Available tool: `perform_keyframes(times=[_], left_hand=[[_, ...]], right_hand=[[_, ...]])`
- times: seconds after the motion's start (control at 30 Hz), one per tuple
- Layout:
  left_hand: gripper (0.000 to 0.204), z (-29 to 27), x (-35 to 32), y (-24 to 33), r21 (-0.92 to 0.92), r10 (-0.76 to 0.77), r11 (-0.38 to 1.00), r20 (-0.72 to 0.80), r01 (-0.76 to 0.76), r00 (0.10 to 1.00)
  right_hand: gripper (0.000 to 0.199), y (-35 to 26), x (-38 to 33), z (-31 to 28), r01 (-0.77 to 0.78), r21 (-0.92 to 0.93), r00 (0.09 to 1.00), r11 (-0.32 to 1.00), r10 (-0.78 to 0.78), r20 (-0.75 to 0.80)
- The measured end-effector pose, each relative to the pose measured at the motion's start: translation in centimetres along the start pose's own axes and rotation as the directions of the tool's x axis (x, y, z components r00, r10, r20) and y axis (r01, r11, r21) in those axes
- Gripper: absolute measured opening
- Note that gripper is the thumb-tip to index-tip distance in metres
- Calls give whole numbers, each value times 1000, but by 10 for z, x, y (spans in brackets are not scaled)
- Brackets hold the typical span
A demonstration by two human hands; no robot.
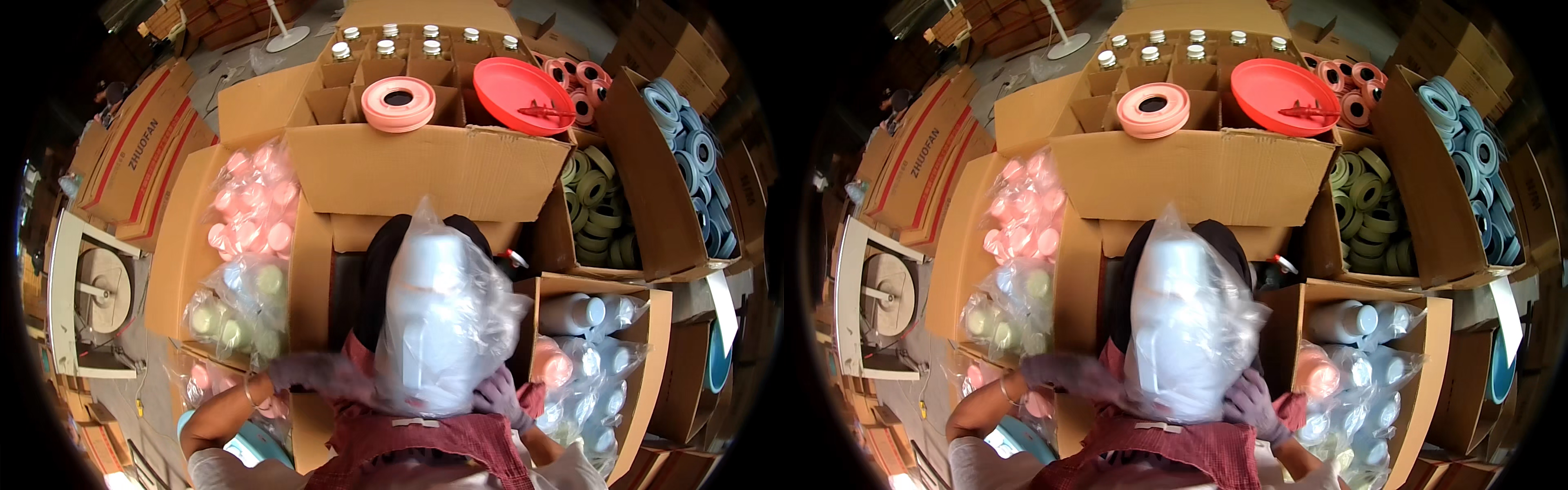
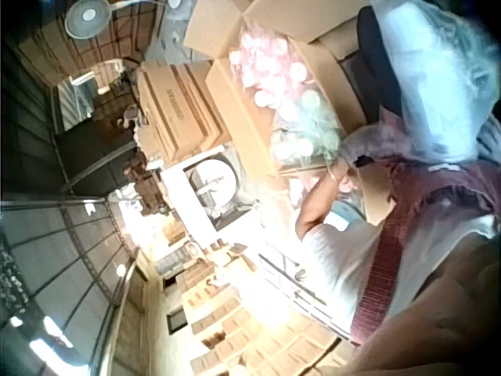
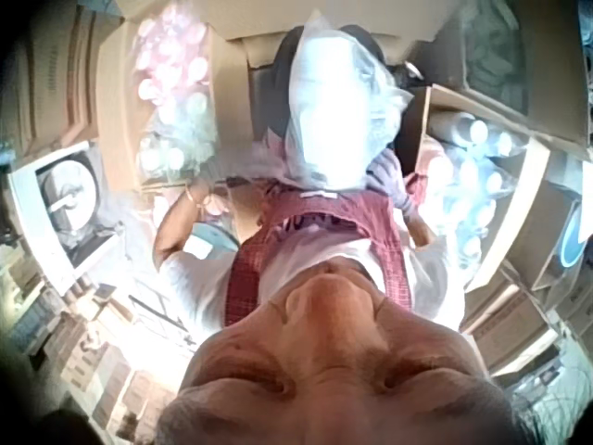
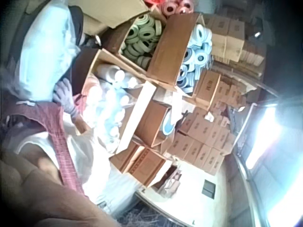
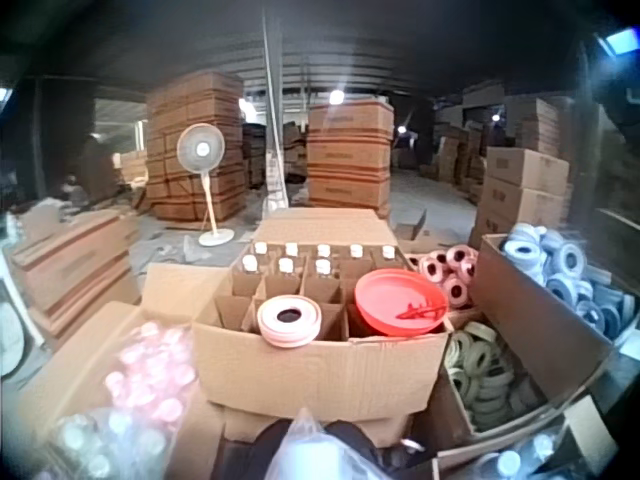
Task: The person assembles thermos flasks by inserting stainless steel inner liners into colored plastic outer shells, screwing on lids, and placing the completed units into plastic bags. They repeat this process for multiple pink and light blue flasks.
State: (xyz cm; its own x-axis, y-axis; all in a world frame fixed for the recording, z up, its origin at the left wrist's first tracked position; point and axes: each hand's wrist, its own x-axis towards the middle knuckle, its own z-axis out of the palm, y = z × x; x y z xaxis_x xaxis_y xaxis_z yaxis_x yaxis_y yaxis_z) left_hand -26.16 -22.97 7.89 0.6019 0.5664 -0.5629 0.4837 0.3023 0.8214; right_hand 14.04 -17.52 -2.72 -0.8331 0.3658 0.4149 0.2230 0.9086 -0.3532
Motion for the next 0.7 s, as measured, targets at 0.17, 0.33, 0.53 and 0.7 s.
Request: perform_keyframes(times=[0.17,0.33,0.53,0.7], left_hand=[[38,-12,25,109,450,357,892,-748,33,560],[54,-14,-10,35,221,124,975,-622,20,773],[43,60,-98,-98,-159,-63,970,-896,-184,439],[39,14,-139,-189,56,-103,904,-934,-423,-342]], right_hand=[[16,-1,2,-34,69,55,966,996,-80,245],[12,-8,25,-38,11,199,953,980,-71,294],[11,-30,185,-24,-7,683,1000,731,24,-16],[17,-6,319,21,79,561,990,824,-132,54]])
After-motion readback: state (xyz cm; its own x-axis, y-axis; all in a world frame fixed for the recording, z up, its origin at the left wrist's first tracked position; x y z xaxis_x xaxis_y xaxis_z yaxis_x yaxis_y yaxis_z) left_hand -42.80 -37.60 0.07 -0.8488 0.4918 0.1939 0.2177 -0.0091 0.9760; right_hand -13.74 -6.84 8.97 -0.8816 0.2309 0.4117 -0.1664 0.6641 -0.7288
